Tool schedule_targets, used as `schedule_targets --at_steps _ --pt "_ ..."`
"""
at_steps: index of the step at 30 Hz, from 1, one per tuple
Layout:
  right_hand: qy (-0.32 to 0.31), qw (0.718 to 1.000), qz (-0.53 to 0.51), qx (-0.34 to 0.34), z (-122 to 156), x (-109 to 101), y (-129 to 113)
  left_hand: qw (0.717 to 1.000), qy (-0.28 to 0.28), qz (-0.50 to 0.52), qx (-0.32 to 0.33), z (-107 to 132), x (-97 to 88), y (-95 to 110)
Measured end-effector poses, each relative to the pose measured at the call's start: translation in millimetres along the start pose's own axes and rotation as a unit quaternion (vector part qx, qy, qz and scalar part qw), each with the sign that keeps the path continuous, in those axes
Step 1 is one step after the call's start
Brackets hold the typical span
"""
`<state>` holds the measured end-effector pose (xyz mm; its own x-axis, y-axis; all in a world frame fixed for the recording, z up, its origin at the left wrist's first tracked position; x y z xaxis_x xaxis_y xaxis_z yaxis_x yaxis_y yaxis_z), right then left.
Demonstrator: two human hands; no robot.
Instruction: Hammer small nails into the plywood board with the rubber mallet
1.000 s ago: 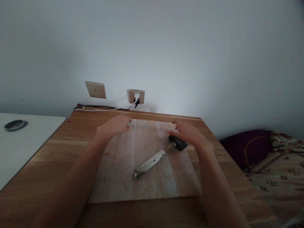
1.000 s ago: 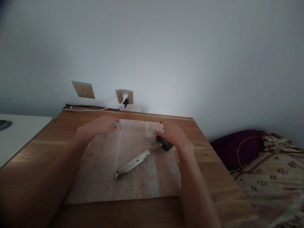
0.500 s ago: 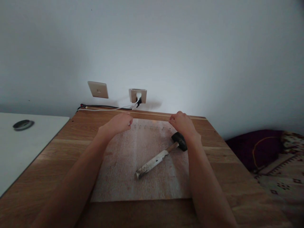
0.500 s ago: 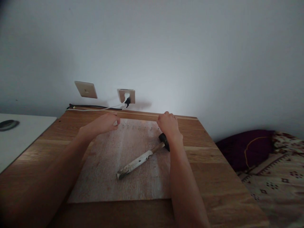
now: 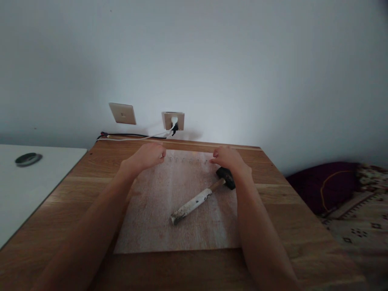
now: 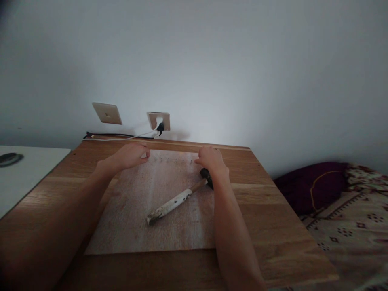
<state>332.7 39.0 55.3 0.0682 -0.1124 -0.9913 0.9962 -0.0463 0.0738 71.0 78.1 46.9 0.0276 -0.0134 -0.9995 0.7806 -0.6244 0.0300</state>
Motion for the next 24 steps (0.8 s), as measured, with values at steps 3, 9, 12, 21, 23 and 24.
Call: schedule_targets --at_steps 3,9,12,21,23,24 --pt "-0.004 1.0 0.003 0.008 -0.4 3.3 0.7 1.0 -0.004 0.001 -0.003 -1.3 0.4 -0.3" --pt "0.002 0.999 -0.013 0.029 -2.9 9.1 4.0 0.998 0.036 0.041 -0.015 -3.9 -9.0 -7.4" --pt "0.021 0.999 -0.04 0.024 -5.0 5.5 3.8 0.994 0.076 0.073 -0.002 -3.6 -15.5 -10.9" --pt "0.081 0.985 -0.147 -0.027 -4.2 -18.3 -9.9 0.99 0.061 0.126 0.015 -4.5 -10.5 0.2" --pt "0.09 0.983 -0.156 -0.029 -5.1 -19.6 -10.2 0.99 0.056 0.121 0.036 -5.1 -7.2 2.3" --pt "0.091 0.982 -0.16 -0.031 -5.8 -19.3 -10.1 0.991 0.053 0.119 0.045 -5.6 -4.9 2.2"
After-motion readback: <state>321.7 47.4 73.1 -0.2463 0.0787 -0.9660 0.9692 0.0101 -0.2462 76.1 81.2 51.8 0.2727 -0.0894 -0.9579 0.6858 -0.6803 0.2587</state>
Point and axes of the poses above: each hand's wrist, its own z-axis away from the middle knuckle, its own x-axis out of the palm, y = z × x, the point moved 8 cm from there along -z, towards the middle knuckle, and after that the axes turned 1 degree about z, right-handed, at the moved point
